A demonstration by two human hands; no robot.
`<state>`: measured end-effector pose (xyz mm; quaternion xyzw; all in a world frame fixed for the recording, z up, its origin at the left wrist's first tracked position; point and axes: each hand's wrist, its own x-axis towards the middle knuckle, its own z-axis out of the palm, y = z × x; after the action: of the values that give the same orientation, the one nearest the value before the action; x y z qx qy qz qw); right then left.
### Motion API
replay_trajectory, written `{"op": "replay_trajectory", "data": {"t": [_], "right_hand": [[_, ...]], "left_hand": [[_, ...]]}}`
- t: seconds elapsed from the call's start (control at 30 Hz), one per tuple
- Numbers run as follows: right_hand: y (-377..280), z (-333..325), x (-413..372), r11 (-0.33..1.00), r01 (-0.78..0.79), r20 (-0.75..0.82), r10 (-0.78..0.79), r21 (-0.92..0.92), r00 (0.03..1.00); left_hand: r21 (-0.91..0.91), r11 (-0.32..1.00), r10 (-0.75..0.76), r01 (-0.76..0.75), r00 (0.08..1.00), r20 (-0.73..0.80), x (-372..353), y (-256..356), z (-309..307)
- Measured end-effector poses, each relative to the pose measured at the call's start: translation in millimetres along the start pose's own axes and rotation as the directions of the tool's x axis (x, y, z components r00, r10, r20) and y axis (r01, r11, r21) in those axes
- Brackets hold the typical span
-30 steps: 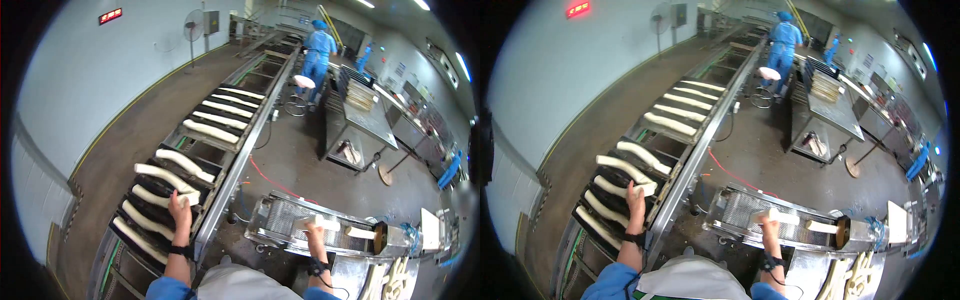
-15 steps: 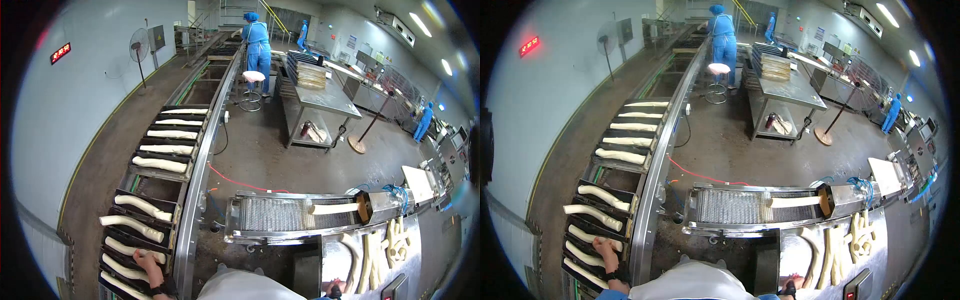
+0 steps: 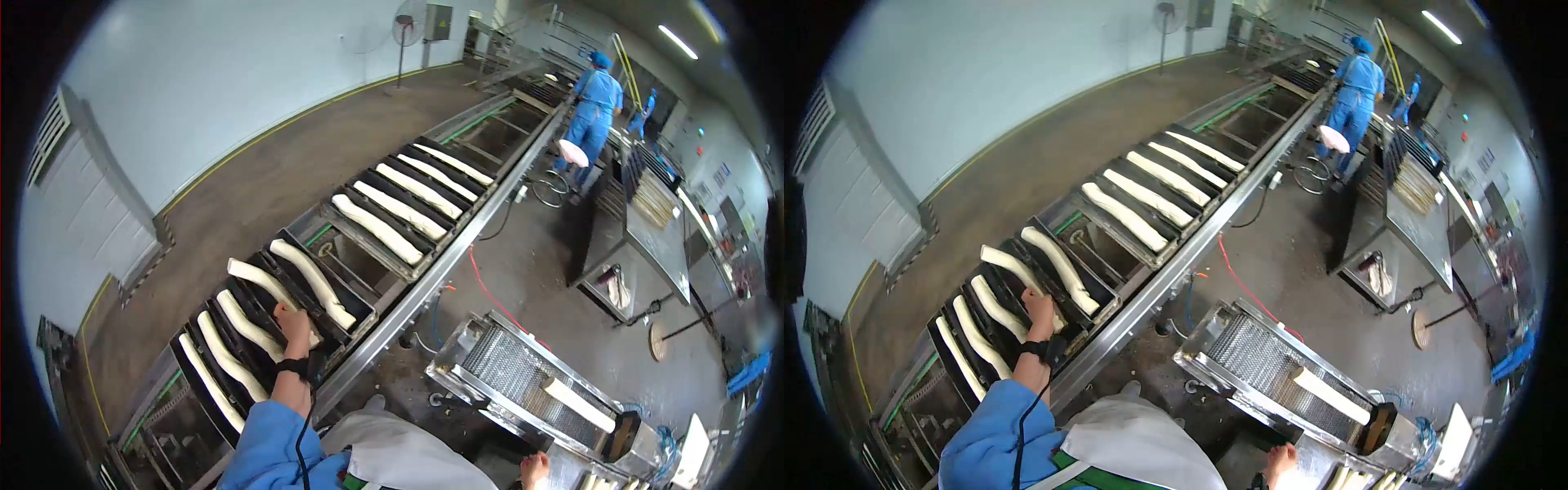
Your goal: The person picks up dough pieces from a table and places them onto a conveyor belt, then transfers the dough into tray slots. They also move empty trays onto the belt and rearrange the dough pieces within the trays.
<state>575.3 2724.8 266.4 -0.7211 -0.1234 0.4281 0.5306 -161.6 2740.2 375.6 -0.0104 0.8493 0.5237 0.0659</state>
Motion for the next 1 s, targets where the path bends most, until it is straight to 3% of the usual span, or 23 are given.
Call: {"op": "replay_trajectory", "data": {"t": [0.07,0.13,0.2,0.27,0.33,0.4,0.43,0.47,0.53,0.6,0.67,0.7,0.73,0.8,0.83,0.87,0.9,0.93,0.97,1.0], "right_hand": [[-14,48,18,0.875,0.295,0.229,-0.219,-0.384,0.948],[-34,101,28,0.481,0.665,0.459,-0.484,-0.571,0.745],[-86,172,-20,0.164,0.773,0.516,-0.658,-0.612,0.549],[-104,219,-8,0.049,0.815,0.642,-0.589,-0.578,0.491],[-117,255,-5,0.081,0.82,0.685,-0.508,-0.566,0.522],[-124,276,3,-0.119,0.757,0.743,-0.34,-0.642,0.577],[-138,289,-7,-0.144,0.714,0.715,-0.316,-0.686,0.623],[-149,298,-19,-0.167,0.663,0.679,-0.297,-0.73,0.672],[-161,310,-18,-0.197,0.68,0.699,-0.351,-0.706,0.623],[-162,319,7,-0.24,0.653,0.696,-0.262,-0.718,0.669],[-172,325,18,-0.198,0.646,0.675,-0.205,-0.738,0.708],[-177,327,21,-0.222,0.687,0.721,-0.267,-0.692,0.64],[-182,332,30,-0.251,0.682,0.726,-0.24,-0.687,0.644],[-199,329,27,-0.205,0.696,0.725,-0.224,-0.688,0.651],[-212,320,15,0.004,0.708,0.681,-0.272,-0.706,0.68],[-206,307,21,0.126,0.697,0.611,-0.39,-0.706,0.689],[-204,289,33,0.442,0.647,0.502,-0.41,-0.621,0.762],[-212,267,29,0.706,0.549,0.384,-0.403,-0.447,0.831],[-227,234,24,0.94,0.296,0.308,-0.235,-0.169,0.922],[-231,202,29,0.96,0.268,0.162,-0.279,0.083,0.947]], "left_hand": [[0.057,0.998,-0.034,0.038,0.997,-0.064,-8,3,2],[0.068,0.998,0.015,-0.007,0.994,-0.111,-20,5,-11],[0.084,0.991,0.108,-0.107,0.994,-0.006,-45,14,-24],[0.091,0.991,0.098,-0.099,0.995,0.009,-72,22,-31],[0.286,0.953,0.082,-0.104,0.993,0.089,-92,25,-32],[0.336,0.916,0.168,-0.218,0.971,0.173,-94,9,-36],[0.271,0.939,0.191,-0.214,0.976,0.108,-98,2,-31],[0.315,0.908,0.253,-0.277,0.961,0.114,-104,18,-36],[0.377,0.798,0.483,-0.47,0.873,0.065,-113,50,-34],[0.244,0.839,0.456,-0.486,0.873,0.174,-110,80,-29],[0.177,0.828,0.497,-0.533,0.842,0.212,-104,91,-4],[0.117,0.843,0.489,-0.525,0.838,0.241,-112,104,8],[0.06,0.856,0.481,-0.514,0.832,0.275,-123,121,22],[0.017,0.823,0.521,-0.567,0.767,0.375,-136,135,52],[-0.007,0.817,0.529,-0.577,0.744,0.408,-148,144,65],[-0.035,0.811,0.536,-0.584,0.719,0.442,-160,148,78],[-0.044,0.784,0.565,-0.62,0.682,0.464,-163,142,94],[-0.081,0.761,0.589,-0.644,0.633,0.502,-174,147,101],[-0.101,0.767,0.577,-0.634,0.612,0.541,-184,154,109],[-0.122,0.77,0.565,-0.626,0.58,0.587,-193,160,119]]}}
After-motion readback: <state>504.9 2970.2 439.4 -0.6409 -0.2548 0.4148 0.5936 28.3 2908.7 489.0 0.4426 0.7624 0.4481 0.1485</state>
